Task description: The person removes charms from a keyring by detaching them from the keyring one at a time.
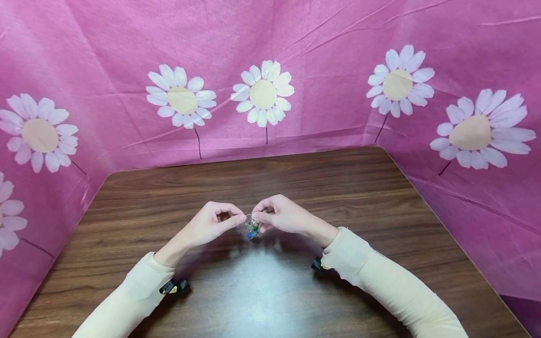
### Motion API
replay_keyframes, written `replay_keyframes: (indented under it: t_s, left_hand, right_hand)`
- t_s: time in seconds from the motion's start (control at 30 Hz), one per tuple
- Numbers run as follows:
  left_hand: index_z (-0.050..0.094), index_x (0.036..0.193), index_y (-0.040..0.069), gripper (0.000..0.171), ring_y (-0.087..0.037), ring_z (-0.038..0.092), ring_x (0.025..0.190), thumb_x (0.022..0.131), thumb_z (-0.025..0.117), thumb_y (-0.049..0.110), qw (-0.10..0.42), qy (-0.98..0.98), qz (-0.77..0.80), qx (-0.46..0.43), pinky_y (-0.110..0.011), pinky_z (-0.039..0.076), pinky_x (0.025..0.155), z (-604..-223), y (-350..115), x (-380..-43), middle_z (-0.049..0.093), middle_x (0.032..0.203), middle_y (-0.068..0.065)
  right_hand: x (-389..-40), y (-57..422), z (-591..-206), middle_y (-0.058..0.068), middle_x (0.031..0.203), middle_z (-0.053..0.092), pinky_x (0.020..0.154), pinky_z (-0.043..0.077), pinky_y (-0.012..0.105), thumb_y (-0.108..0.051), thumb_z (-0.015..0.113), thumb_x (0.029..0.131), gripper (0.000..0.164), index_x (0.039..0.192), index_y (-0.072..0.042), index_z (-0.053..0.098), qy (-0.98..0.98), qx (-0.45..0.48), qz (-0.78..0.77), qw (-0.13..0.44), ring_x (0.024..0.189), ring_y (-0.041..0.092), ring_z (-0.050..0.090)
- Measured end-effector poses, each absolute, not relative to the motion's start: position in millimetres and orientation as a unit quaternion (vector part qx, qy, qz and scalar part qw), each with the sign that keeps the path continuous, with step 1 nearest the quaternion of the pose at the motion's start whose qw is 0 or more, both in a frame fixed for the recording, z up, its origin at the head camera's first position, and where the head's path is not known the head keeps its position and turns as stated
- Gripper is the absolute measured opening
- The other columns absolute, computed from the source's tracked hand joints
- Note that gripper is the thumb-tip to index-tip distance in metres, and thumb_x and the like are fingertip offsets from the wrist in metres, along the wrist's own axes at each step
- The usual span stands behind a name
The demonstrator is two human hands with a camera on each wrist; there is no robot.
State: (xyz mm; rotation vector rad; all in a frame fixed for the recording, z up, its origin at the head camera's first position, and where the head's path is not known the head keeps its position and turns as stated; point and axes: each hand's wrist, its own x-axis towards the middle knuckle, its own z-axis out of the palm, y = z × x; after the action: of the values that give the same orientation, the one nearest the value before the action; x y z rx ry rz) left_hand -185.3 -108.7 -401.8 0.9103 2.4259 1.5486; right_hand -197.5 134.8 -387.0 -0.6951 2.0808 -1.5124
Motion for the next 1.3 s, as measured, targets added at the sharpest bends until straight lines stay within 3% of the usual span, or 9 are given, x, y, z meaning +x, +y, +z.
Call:
replay_keyframes:
  t_s: [0.13,0.27,0.37,0.53,0.67,0.8,0.93,1.07,1.3]
  left_hand:
    - [0.076,0.097,0.010,0.012,-0.009,0.055,0.067,0.099,0.068,0.018,0.088,0.798,0.507,0.313,-0.025,0.048,0.060,-402.0,-110.2,-186.4,0.064,0.075,0.002]
    - [0.075,0.100,0.009,0.013,-0.011,0.055,0.068,0.100,0.066,0.018,0.113,0.795,0.498,0.327,-0.025,0.047,0.062,-402.9,-110.4,-187.7,0.062,0.076,-0.009]
    - [0.075,0.103,0.010,0.014,-0.017,0.060,0.072,0.101,0.065,0.020,0.132,0.794,0.495,0.327,-0.027,0.051,0.065,-403.1,-109.7,-188.9,0.066,0.083,-0.013]
    - [0.073,0.105,0.006,0.017,-0.025,0.067,0.091,0.102,0.062,0.019,0.179,0.773,0.526,0.308,-0.038,0.055,0.084,-403.6,-108.7,-192.5,0.071,0.095,-0.008]
    - [0.070,0.105,0.002,0.019,-0.030,0.067,0.097,0.104,0.060,0.017,0.212,0.742,0.569,0.284,-0.040,0.054,0.091,-405.0,-108.3,-195.4,0.072,0.097,-0.012]
    - [0.066,0.106,-0.004,0.023,-0.029,0.066,0.085,0.104,0.058,0.017,0.244,0.714,0.603,0.259,-0.034,0.055,0.081,-405.7,-108.8,-196.7,0.070,0.086,-0.013]
    - [0.068,0.108,-0.006,0.026,-0.021,0.059,0.075,0.102,0.063,0.019,0.246,0.722,0.600,0.242,-0.033,0.051,0.070,-404.1,-110.1,-197.5,0.065,0.078,-0.009]
    - [0.072,0.107,-0.004,0.026,-0.018,0.062,0.078,0.100,0.067,0.020,0.243,0.728,0.593,0.244,-0.040,0.055,0.077,-402.6,-110.5,-197.4,0.070,0.085,-0.012]
    - [0.072,0.103,-0.004,0.022,-0.013,0.052,0.071,0.101,0.064,0.016,0.250,0.734,0.565,0.283,-0.030,0.046,0.067,-401.2,-112.2,-196.2,0.059,0.074,0.002]
  right_hand:
    - [-198.2,137.6,-387.4,0.015,0.092,0.072,0.082,0.060,0.046,-0.008,0.061,0.102,0.019,0.108,0.009,0.068,0.749,-0.261,-0.551,0.259,0.081,0.037,0.069]
    - [-199.4,138.9,-384.7,0.015,0.094,0.072,0.085,0.058,0.051,-0.009,0.063,0.101,0.019,0.109,0.007,0.069,0.749,-0.270,-0.535,0.283,0.085,0.043,0.068]
    - [-201.0,139.5,-381.5,0.020,0.096,0.072,0.084,0.059,0.049,-0.010,0.064,0.100,0.018,0.109,0.005,0.071,0.750,-0.268,-0.523,0.302,0.082,0.036,0.070]
    - [-206.4,140.3,-382.1,0.028,0.095,0.070,0.080,0.060,0.045,-0.012,0.065,0.099,0.022,0.109,0.006,0.071,0.738,-0.248,-0.538,0.324,0.073,0.022,0.071]
    - [-210.4,140.7,-385.4,0.021,0.093,0.073,0.079,0.061,0.044,-0.014,0.066,0.099,0.024,0.110,0.007,0.071,0.730,-0.226,-0.556,0.328,0.071,0.019,0.071]
    - [-211.6,140.1,-384.4,0.015,0.091,0.074,0.080,0.061,0.045,-0.015,0.067,0.098,0.025,0.110,0.007,0.071,0.728,-0.210,-0.565,0.326,0.071,0.019,0.071]
    - [-211.5,138.6,-382.8,0.016,0.090,0.074,0.080,0.060,0.047,-0.016,0.067,0.098,0.026,0.109,0.007,0.070,0.729,-0.207,-0.567,0.323,0.071,0.019,0.071]
    - [-211.2,137.4,-383.1,0.017,0.092,0.074,0.082,0.059,0.051,-0.016,0.067,0.099,0.025,0.109,0.006,0.071,0.727,-0.207,-0.571,0.319,0.072,0.019,0.071]
    - [-209.9,137.8,-381.8,0.014,0.089,0.074,0.079,0.060,0.047,-0.016,0.067,0.098,0.024,0.108,0.006,0.071,0.730,-0.219,-0.556,0.331,0.072,0.020,0.071]
